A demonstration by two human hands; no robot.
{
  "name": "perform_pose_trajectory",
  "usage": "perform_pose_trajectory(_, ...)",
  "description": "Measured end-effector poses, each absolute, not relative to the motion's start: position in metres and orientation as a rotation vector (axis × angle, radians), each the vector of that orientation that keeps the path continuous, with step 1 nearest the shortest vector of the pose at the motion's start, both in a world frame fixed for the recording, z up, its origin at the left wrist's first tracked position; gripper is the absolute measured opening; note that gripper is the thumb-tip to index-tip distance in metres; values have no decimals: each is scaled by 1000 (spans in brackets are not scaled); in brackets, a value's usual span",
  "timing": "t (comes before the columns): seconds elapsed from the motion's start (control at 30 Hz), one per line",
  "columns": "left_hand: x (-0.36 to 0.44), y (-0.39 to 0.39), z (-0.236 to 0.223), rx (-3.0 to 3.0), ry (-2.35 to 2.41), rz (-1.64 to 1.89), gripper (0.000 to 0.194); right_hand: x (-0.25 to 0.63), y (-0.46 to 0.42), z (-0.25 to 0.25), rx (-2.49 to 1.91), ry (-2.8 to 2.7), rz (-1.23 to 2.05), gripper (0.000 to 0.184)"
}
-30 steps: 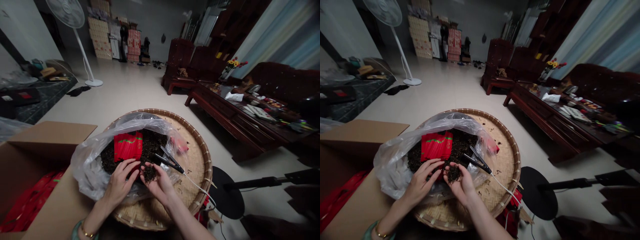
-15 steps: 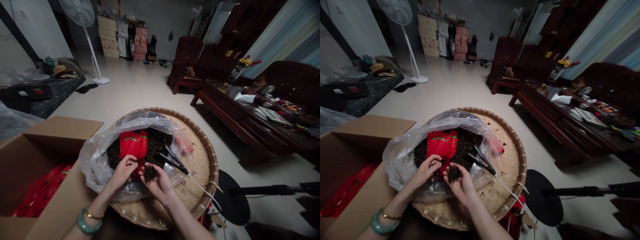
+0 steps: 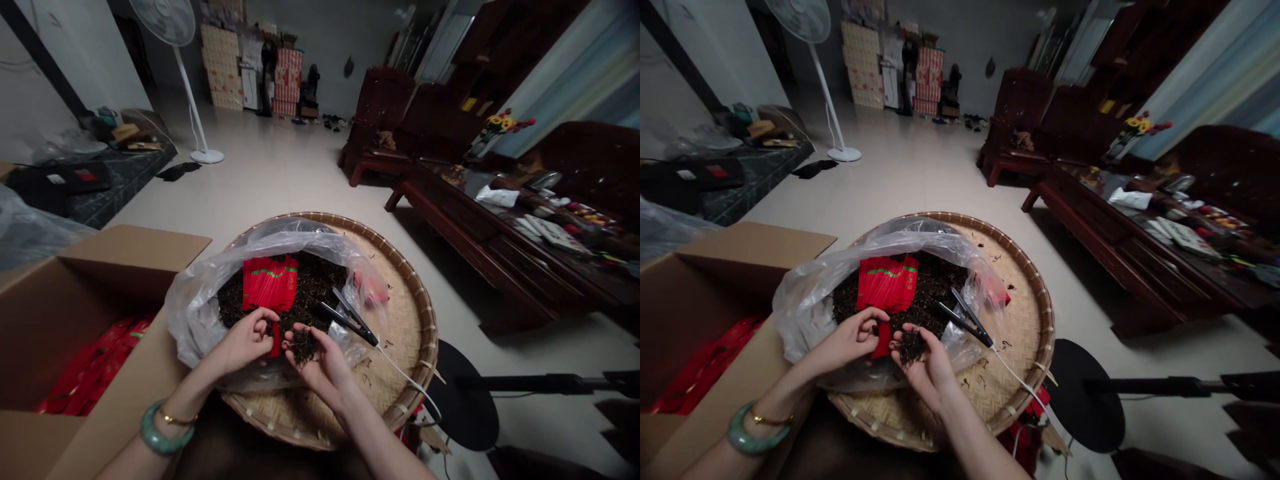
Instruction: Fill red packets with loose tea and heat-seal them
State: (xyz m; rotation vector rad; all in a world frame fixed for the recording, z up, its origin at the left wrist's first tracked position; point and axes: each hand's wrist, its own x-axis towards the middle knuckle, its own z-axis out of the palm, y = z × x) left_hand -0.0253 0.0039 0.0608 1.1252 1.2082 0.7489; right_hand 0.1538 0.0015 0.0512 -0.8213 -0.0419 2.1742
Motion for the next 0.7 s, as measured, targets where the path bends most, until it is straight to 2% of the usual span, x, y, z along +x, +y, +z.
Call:
perform_pose_trajectory(0.23,9,7,59,1065,1194,796,50,177,5,87,-793,-277,2102,19)
perform_pose_trajectory(0.37,29,16,57,1172,1117,799,35,187,10,108,-802,-461,2072,20)
perform_pose_trajectory(0.43,35,19,55,1190,1072,781,34,190,11,112,-813,-534,2079,20)
perform_pose_trajectory(0.6,36,22,51,1142,1082,759,72,196,16,110,-862,-616,2111,17)
perform_pose_trajectory(0.7,31,24,51,1192,1133,784,74,201,20,114,-910,-624,2105,20)
